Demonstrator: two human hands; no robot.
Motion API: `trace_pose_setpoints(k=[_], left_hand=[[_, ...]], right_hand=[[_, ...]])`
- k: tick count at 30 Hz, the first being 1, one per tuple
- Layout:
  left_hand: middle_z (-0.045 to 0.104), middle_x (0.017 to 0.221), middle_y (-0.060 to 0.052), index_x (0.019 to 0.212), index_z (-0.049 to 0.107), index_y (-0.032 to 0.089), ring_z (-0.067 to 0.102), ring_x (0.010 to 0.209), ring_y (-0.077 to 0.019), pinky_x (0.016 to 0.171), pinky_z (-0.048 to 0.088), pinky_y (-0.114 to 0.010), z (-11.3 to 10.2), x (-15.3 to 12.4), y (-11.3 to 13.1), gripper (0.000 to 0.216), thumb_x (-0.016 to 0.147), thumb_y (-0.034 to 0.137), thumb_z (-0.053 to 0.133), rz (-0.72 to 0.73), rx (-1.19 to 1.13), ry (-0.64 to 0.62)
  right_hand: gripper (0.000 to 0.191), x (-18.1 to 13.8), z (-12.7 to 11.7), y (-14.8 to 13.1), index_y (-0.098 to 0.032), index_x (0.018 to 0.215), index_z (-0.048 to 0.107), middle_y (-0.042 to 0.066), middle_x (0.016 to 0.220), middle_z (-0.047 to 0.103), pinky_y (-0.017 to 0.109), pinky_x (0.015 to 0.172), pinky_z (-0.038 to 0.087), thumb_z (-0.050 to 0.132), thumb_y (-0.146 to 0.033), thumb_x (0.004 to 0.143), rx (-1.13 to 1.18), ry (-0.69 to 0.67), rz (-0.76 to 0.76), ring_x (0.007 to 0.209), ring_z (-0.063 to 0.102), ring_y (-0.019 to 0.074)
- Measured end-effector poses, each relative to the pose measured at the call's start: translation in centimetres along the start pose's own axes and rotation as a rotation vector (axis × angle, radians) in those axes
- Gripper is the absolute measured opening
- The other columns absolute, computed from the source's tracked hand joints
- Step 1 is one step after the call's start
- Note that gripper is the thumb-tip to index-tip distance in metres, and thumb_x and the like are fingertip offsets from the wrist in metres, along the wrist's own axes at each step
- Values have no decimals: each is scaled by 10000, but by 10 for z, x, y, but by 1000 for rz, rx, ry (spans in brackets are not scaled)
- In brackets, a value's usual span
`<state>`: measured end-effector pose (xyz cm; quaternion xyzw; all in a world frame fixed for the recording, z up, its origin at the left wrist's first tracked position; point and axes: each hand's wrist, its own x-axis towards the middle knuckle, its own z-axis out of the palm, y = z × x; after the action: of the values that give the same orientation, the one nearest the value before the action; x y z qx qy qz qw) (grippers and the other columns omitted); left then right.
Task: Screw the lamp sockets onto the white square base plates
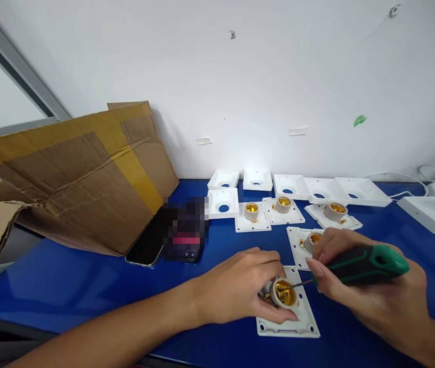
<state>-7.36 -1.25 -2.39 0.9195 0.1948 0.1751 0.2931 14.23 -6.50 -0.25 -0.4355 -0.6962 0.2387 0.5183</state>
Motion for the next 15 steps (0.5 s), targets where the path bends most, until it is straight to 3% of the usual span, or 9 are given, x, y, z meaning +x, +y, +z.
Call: trace_pose_setpoints(k=[8,15], left_hand=[[639,837,-7,888,679,165,605,728,-173,744,482,-294,-1,0,1,406,861,537,840,-26,13,-13],[663,894,-19,984,705,180,639,828,-204,804,494,-297,-2,1,1,334,848,429,880,-47,-43,-30]], right_hand=[[189,-1,-2,1,-277,786,644,-16,683,673,333,504,444,805,-241,879,-4,15,-13,593,640,182],[205,4,-6,0,-273,801,640,-36,671,663,344,564,480,821,-203,868,0,47,-78,570,625,164]])
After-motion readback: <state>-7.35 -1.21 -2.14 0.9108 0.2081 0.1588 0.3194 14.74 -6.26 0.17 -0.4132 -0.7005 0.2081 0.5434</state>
